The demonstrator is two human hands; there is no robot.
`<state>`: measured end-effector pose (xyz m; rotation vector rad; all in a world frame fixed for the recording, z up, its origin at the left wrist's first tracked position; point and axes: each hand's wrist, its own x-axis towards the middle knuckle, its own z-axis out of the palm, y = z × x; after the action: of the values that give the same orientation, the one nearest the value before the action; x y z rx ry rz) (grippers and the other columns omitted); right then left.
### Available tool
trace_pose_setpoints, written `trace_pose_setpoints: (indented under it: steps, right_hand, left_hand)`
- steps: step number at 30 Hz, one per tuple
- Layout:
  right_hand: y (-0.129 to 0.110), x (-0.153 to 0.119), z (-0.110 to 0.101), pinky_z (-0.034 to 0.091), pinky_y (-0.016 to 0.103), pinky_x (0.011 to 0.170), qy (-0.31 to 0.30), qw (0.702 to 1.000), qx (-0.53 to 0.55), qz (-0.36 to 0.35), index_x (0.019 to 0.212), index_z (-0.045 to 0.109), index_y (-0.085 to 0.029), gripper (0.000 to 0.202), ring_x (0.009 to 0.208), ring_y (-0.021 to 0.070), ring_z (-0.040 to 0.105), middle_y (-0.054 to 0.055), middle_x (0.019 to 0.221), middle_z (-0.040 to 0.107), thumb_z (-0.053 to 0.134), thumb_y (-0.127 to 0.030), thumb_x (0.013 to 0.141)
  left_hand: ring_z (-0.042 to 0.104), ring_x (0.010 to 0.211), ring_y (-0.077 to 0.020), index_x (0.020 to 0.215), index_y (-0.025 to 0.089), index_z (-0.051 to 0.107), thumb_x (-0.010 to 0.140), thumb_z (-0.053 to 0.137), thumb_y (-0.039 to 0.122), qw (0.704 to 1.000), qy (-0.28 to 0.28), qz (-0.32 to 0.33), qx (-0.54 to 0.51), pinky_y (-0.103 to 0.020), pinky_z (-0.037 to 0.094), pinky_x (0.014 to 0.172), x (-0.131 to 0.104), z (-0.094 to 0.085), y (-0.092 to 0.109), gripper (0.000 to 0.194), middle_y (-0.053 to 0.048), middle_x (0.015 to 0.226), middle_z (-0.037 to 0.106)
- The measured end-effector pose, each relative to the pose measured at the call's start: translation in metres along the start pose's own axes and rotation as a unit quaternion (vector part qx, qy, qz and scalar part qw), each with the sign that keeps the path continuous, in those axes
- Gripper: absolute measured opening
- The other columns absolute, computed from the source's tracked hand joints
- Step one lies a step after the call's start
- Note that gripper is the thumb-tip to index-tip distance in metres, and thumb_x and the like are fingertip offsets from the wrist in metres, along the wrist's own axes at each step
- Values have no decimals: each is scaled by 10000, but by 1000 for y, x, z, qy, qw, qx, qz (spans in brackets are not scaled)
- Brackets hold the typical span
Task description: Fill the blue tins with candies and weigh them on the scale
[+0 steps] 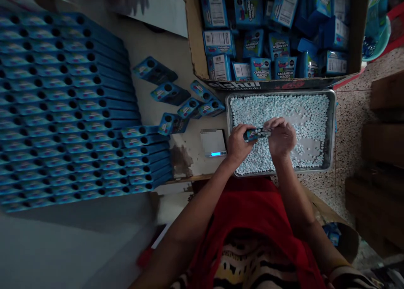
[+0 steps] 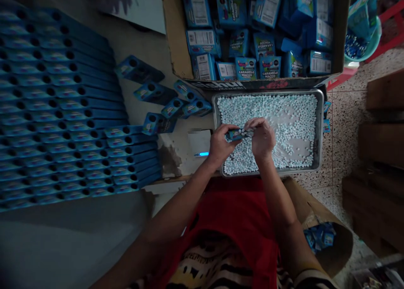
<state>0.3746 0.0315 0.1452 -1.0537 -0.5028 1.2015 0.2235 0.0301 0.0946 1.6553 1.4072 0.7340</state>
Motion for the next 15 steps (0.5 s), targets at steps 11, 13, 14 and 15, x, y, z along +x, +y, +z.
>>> trace_pose_setpoints:
  steps: [11,13,14,15]
  right_hand:
    - [28,-40,-77,510,576,1173,17,910,-405,-85,1101,731,-253,372,1268,334,684,130,1244,723,617,-601,1034]
    - [40,-51,-110,433,637,1242,-100,791,-597,-89,1328,740,-218,519,1490,411,552,204,1523,627,706,-611,991]
    - [47,-53,-124,379,664,1279,-176,726,-659,-90,1440,711,-215,619,1585,446,454,219,1642,546,742,-620,973]
    - [54,-51,-134,332,676,1306,-243,668,-697,-90,1522,676,-231,686,1648,463,368,213,1723,477,763,-620,965]
  left_hand:
    - [765,1108,-239,1161,234,772,841,787,43,996,66,-38,-48,-359,604,1032,0,1,-27,373,-46,1180,816]
    - [775,1076,-231,1163,229,784,818,818,75,994,44,-64,-80,-349,614,1010,1,0,-34,380,-42,1174,825]
    - [777,1078,-230,1162,226,791,810,831,91,993,36,-68,-93,-347,614,1010,0,0,-36,379,-44,1175,827]
    - [776,1091,-232,1162,223,797,803,840,103,992,34,-68,-101,-345,612,1016,-1,-1,-38,381,-46,1181,828]
